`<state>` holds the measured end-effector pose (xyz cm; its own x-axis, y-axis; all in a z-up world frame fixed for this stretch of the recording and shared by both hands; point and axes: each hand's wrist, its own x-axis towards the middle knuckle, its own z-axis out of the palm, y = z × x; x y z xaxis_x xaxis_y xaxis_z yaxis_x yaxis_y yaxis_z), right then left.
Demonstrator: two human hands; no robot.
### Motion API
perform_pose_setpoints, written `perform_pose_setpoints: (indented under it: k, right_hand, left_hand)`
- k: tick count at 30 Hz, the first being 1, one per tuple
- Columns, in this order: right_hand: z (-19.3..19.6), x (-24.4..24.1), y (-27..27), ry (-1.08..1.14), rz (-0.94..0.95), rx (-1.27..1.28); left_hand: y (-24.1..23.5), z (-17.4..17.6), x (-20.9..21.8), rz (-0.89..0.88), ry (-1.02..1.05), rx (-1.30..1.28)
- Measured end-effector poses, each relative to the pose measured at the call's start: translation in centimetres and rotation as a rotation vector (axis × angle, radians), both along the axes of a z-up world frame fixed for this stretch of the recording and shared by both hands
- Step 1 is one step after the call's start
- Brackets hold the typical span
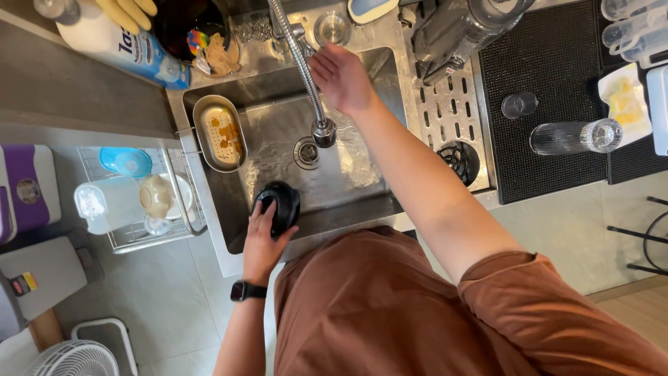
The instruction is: The person washes a blender jar and its lid in a kitchen sink using a sponge and running water. They scrub the interior and exterior of the jar and the lid, rinse them thoroughly, and place the cleaned items on a drying rack. The person then retrieves a small container from a refrigerator.
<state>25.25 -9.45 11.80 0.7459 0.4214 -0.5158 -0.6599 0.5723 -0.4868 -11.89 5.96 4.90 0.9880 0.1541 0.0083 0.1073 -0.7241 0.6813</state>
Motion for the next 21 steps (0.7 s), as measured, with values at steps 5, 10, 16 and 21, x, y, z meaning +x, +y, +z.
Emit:
perform_pose_setpoints:
  k: [5,10,16,21]
  right_hand:
    - [-0.9,2.4,2.2,0.287,-0.274,-0.13]
    - [-2.3,3.6,2.0,0.153,-0.157,0.003]
    - [-0.9,3.5,0.0,-0.002,0.082,0.138]
    - [3.2,-2.3,-4.5,-0.3,0.134,-0.064]
  left_hand:
    - [-0.7,0.3,-2.1,0.139,0.064,-0.038]
    - [-1.3,1.3,-1.8,0.128,0.084,-0.063]
    - [-2.1,2.8,0.6,0.011,0.029,-0.036]
    - [-2.8,2.1,2.4,-0.098,0.053,-0.008]
